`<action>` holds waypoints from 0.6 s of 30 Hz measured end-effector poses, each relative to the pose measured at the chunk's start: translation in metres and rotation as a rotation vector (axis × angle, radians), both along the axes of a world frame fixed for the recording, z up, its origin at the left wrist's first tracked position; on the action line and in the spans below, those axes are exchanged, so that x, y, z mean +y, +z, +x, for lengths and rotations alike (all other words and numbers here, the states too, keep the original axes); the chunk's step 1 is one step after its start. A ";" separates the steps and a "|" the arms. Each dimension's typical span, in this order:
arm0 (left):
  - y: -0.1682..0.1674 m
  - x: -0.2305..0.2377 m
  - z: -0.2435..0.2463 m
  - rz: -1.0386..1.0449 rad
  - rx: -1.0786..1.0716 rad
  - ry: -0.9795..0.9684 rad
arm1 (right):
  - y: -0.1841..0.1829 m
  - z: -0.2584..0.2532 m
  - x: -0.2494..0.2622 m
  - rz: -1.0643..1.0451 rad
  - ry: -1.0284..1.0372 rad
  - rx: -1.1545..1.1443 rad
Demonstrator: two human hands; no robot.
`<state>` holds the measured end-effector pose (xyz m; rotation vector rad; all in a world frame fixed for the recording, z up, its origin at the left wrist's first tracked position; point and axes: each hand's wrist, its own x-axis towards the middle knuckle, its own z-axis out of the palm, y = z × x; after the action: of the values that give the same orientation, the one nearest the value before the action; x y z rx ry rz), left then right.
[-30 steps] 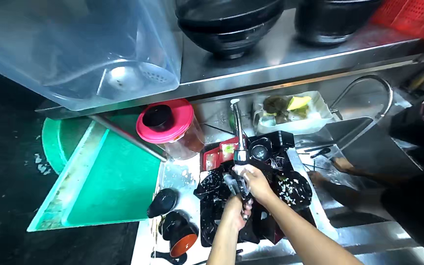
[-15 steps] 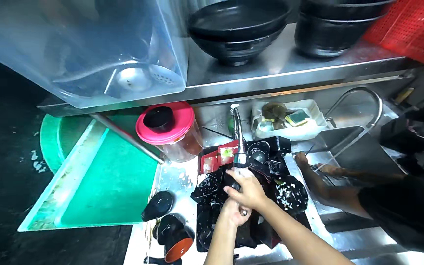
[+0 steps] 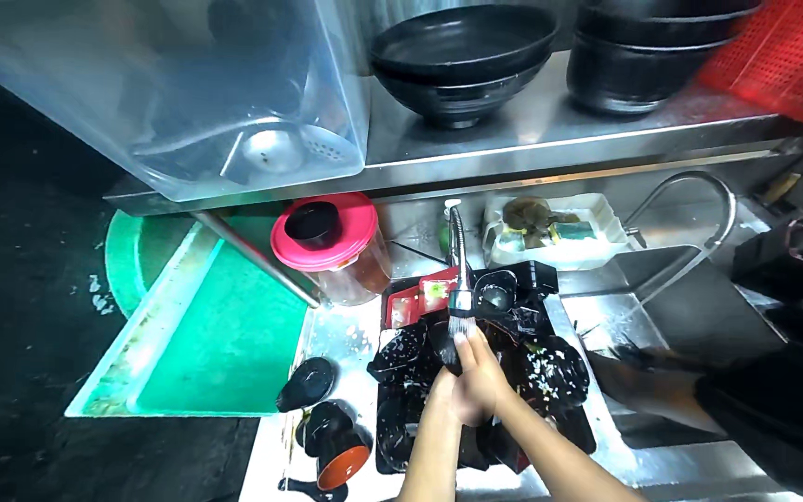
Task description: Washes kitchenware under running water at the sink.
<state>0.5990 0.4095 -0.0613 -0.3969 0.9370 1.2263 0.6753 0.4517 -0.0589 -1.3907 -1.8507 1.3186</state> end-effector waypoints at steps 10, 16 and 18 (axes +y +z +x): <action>-0.019 0.002 0.013 -0.148 0.435 -0.161 | -0.008 0.036 0.022 -0.162 -0.049 0.094; 0.006 -0.020 -0.002 -0.082 0.861 -0.227 | -0.006 0.055 0.002 -0.425 -0.198 0.153; 0.014 -0.026 -0.020 -0.060 0.816 -0.259 | 0.003 0.052 -0.001 -0.563 -0.142 0.176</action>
<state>0.5795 0.3833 -0.0475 0.2099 1.6620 1.1225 0.7276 0.4508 -0.0563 -1.5709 -1.2873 1.9058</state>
